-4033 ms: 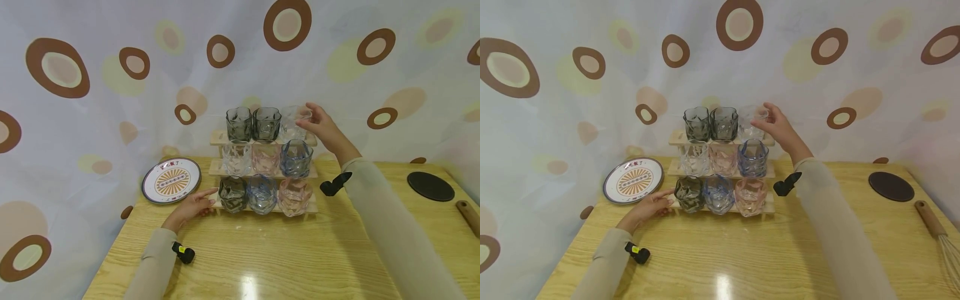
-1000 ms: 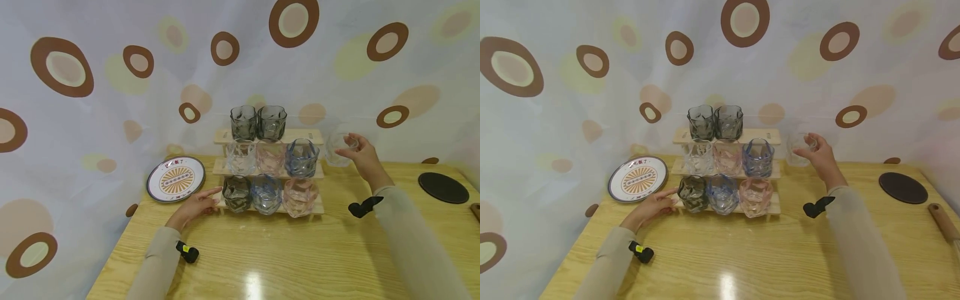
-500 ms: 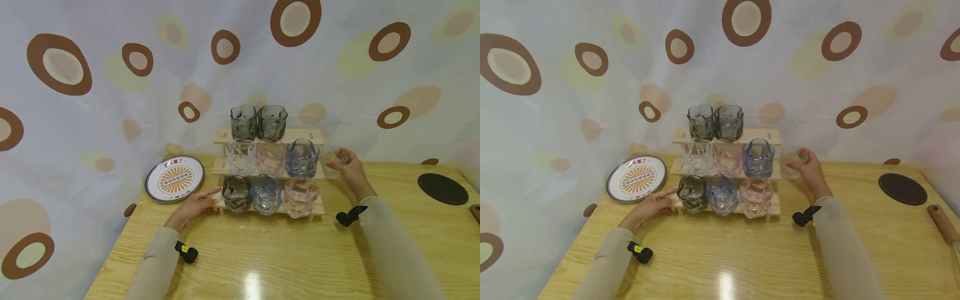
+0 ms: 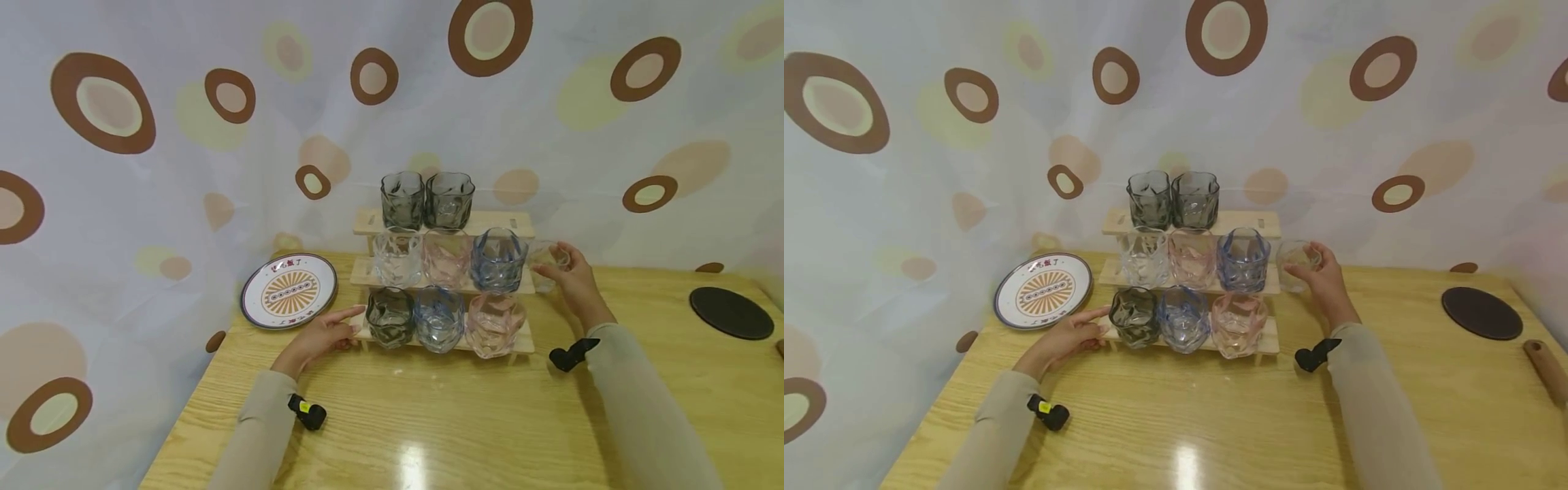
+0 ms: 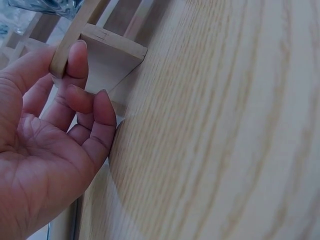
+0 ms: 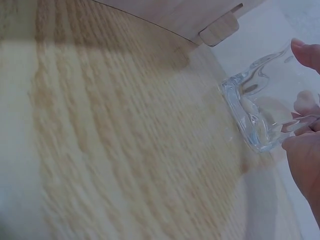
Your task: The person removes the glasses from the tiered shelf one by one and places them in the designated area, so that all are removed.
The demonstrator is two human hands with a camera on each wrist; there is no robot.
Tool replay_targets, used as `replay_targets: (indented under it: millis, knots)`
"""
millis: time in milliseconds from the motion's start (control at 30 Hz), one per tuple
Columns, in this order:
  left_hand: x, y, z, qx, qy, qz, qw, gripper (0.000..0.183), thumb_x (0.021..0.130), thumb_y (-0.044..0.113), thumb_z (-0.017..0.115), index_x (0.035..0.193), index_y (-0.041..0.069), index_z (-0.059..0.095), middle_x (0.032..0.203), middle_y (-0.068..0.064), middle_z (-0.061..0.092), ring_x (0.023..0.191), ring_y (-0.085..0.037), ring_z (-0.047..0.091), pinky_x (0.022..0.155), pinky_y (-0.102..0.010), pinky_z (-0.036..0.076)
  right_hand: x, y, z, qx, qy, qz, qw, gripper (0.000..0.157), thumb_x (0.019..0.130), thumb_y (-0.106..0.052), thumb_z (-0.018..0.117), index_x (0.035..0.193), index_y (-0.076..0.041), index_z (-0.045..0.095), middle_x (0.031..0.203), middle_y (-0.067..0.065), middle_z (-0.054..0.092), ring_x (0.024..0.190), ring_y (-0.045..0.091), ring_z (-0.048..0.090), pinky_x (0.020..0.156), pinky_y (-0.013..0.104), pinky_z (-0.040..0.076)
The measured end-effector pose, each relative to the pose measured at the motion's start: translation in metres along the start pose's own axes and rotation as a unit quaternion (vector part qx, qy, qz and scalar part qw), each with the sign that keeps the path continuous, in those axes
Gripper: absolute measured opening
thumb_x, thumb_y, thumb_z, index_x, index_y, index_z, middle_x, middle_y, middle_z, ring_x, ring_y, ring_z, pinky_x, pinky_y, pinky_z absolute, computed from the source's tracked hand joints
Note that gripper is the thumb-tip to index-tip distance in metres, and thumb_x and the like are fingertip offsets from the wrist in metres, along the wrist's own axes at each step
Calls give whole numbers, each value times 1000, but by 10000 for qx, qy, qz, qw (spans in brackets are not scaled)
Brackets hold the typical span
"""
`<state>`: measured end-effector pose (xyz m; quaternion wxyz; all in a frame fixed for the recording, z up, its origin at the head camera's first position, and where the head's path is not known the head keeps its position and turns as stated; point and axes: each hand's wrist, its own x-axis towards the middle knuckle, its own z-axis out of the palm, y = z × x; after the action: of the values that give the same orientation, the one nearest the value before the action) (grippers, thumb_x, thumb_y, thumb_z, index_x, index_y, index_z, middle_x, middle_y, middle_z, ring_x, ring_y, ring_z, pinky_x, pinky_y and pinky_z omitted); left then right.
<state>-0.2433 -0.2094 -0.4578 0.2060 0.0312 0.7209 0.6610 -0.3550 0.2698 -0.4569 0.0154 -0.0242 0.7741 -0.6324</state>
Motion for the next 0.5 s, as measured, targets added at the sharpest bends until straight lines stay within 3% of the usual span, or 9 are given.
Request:
replay_targets:
  millis: [200,500]
  knots:
    - [1,-1,-1,-17,-35,32,10000,53,93,18,62,143,15,44,84,-4,58,80,-16,61,75,-28,49,-3,1,2,-126,54,-49,9999,90,90,-32,65,154,-16,3,158,9,10,141,33,14,107,47,27]
    - [2,-2,-2,-11,-114,58,9999,54,94,17,60,144,12,42,86,-3,59,80,-15,61,77,-28,49,-2,0,4,-104,106,-10,9999,90,90,-33,65,154,-17,3,157,8,11,138,34,20,105,41,31]
